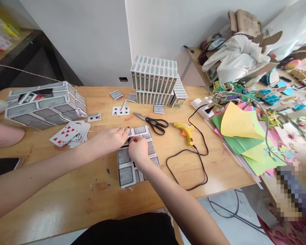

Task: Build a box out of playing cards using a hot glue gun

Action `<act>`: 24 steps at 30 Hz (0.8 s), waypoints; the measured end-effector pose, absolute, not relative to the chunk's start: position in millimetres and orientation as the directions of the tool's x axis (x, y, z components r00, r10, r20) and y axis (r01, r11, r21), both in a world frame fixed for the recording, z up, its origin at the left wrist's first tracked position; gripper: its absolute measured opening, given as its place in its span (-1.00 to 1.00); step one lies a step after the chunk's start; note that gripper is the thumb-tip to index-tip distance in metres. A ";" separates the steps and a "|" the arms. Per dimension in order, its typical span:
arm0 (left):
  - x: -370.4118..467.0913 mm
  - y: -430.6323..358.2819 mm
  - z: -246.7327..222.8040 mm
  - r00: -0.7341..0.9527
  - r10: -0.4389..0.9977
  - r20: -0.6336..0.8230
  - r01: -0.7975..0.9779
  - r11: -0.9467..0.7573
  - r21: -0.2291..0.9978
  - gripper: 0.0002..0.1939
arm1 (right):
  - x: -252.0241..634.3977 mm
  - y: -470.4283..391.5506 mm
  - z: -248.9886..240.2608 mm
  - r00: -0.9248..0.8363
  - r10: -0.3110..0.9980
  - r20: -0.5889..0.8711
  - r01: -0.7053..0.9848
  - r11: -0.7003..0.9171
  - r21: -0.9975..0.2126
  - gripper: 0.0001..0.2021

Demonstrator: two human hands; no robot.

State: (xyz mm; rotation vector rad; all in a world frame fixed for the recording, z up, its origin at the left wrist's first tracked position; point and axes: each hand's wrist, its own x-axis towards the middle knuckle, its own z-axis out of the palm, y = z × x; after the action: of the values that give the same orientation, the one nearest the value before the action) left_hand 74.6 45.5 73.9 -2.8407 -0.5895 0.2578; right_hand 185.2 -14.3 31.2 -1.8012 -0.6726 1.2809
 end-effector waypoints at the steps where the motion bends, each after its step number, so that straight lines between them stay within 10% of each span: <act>1: 76.1 45.1 74.2 0.907 0.401 -0.132 0.358 -0.896 -0.264 -0.68 | 185.1 -14.1 31.8 0.348 0.789 -0.507 -0.024 -0.533 -0.846 -0.90; 11: 70.0 53.6 59.8 0.959 0.279 -0.046 0.244 -0.898 -0.367 -0.65 | 182.8 -10.3 33.3 0.359 0.760 -0.542 -0.074 -0.556 -0.828 -0.89; 24: 64.5 59.1 87.5 0.873 0.456 -0.177 0.439 -0.890 -0.125 -0.81 | 183.6 -14.1 41.6 0.312 0.744 -0.591 -0.275 -0.525 -0.806 -0.95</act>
State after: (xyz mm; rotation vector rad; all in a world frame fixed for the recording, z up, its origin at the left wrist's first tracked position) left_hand 64.5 59.1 87.5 -2.9610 -0.7086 0.3094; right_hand 183.6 -14.1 41.6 -1.6536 -0.4318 1.3812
